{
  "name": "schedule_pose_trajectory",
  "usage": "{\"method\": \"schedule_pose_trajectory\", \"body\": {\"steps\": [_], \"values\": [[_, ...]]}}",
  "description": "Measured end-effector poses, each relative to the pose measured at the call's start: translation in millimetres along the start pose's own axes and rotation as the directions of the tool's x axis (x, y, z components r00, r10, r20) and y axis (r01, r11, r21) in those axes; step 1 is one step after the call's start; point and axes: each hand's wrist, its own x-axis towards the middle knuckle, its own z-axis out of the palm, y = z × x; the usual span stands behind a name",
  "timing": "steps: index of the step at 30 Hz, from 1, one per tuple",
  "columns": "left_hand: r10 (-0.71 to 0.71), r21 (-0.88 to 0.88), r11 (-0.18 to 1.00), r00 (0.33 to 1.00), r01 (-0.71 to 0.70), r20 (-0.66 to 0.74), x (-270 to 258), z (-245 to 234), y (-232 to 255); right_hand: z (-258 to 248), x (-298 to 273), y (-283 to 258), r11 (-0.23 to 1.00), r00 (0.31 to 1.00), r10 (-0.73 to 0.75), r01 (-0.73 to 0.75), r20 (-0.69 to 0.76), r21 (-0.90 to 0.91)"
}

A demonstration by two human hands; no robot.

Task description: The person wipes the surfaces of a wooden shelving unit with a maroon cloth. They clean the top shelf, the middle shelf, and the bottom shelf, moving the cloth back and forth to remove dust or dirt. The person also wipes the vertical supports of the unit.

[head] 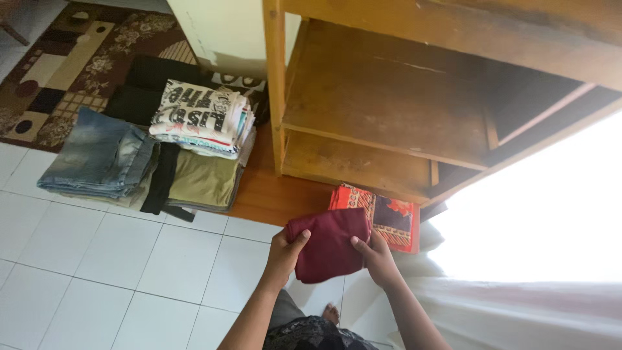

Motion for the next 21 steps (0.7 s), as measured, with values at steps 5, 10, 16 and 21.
{"method": "schedule_pose_trajectory", "body": {"steps": [5,10,16,21], "values": [[-0.042,0.466,0.880,0.993,0.089,-0.112,30.1,-38.8,9.1,-1.3,35.8,30.9,0.976,0.996,-0.018,-0.002,-0.089,-0.217],[0.480,0.723,0.586,0.876,-0.365,0.053,62.8,-66.3,29.4,41.0,61.0,46.6,0.978,0.978,-0.080,0.040,-0.194,-0.202],[0.577,0.452,0.300,0.537,-0.840,0.616,79.9,-44.3,43.0,101.9,74.6,42.3,0.999,0.969,-0.053,0.051,-0.240,-0.017],[0.305,0.276,0.295,0.364,-0.915,0.880,104.9,-35.8,3.0,71.0,30.7,48.4,0.914,0.858,0.096,0.125,-0.505,0.386]]}}
